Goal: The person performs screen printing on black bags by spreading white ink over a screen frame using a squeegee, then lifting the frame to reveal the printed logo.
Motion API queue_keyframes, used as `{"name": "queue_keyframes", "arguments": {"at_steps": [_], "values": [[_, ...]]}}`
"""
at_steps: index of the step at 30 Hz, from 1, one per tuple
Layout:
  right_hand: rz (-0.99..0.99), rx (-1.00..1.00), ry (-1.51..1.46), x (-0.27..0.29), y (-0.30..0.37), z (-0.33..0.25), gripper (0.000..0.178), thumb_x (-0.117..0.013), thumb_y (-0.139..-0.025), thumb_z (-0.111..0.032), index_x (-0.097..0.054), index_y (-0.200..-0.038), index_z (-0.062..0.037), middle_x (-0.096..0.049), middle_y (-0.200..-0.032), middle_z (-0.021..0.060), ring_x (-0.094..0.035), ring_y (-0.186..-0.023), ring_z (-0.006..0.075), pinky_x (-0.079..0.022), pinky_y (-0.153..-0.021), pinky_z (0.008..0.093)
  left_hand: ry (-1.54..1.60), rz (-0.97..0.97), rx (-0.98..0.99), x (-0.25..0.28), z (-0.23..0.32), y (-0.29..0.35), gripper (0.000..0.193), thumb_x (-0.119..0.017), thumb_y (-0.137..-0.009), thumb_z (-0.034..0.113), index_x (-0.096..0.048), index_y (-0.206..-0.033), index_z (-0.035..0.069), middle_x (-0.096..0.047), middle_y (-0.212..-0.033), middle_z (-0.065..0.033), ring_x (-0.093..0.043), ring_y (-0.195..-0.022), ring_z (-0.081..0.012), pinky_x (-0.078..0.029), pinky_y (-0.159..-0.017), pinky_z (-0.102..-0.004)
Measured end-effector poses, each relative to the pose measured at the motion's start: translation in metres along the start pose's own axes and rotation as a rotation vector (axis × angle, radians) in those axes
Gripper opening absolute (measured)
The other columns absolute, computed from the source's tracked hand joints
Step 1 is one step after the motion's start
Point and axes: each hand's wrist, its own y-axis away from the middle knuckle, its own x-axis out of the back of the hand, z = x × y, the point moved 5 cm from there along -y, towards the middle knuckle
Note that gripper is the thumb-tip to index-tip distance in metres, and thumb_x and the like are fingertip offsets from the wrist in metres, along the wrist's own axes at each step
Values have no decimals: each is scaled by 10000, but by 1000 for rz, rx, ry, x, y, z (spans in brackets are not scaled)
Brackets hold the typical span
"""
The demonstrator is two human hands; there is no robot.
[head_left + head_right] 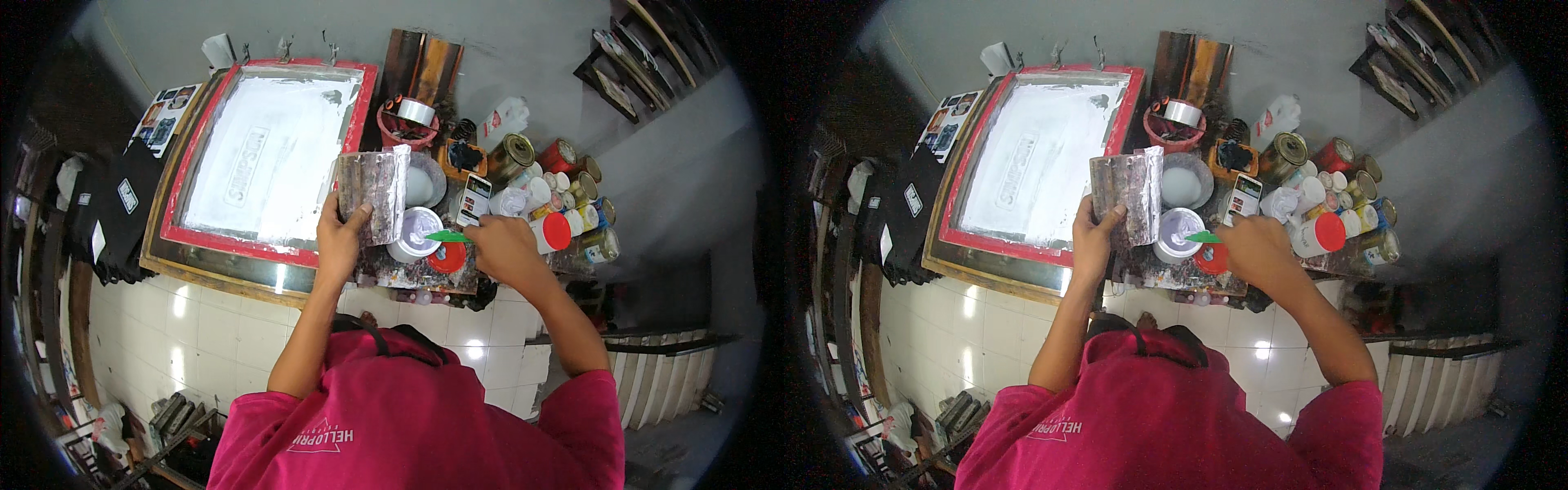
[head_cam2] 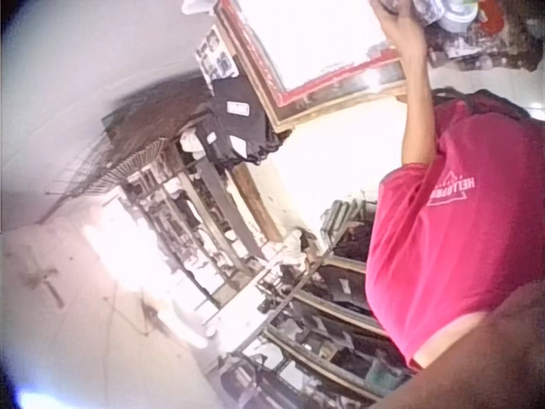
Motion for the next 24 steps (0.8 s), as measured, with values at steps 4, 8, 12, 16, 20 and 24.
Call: {"name": "queue_keyframes", "arguments": {"at_steps": [4, 8, 12, 16, 20, 24], "values": [[95, -162, -264, -8, 35, 35, 197, -678, -794, -117, -729, -981, -85, -714, -909, 141, -693, -842, 358, -545, -741, 469, -40, -9, 3, -7, 1, -5, 339, -660, -950, 73, -577, -1256, -47, -694, -1086, -135, -649, -942, -174, -511, -871, -314], [154, -311, -666, -33, 65, 66, 220, -729, -828, -116, -731, -1043, -71, -738, -942, 121, -698, -868, 284, -534, -763, 387, -10, -29, 6, -11, -6, -15, 364, -669, -947, 75, -570, -1275, -50, -692, -1106, -139, -654, -943, -183, -516, -879, -321], [291, -337, -995, -56, 88, 77, 247, -770, -815, -33, -739, -1060, -32, -735, -937, 73, -679, -881, 159, -521, -807, 308, 172, -106, 178, -20, -14, -25, 361, -664, -949, 69, -566, -1274, -55, -689, -1140, -151, -679, -967, -210, -546, -892, -356], [474, -289, -1336, -99, 97, 76, 268, -795, -787, 26, -740, -1047, -6, -724, -1002, 55, -655, -946, 130, -517, -860, 296, 321, -240, 377, -36, -11, -29, 336, -654, -965, 82, -565, -1262, -48, -686, -1148, -153, -696, -1000, -233, -578, -891, -392], [757, -210, -1443, -131, 85, 57, 286, -803, -771, 58, -734, -1044, 8, -708, -1042, 94, -660, -973, 153, -527, -863, 299, 358, -328, 506, -51, -2, -23, 352, -662, -974, 115, -550, -1270, -40, -683, -1143, -145, -700, -1014, -241, -590, -891, -412], [797, -183, -1432, -156, 61, 41, 263, -787, -803, 63, -725, -1054, 19, -697, -1055, 110, -667, -979, 181, -538, -866, 320, 307, -371, 528, -62, 7, -19, 376, -653, -981, 160, -545, -1284, -36, -682, -1146, -139, -701, -1028, -230, -589, -912, -420]]}}
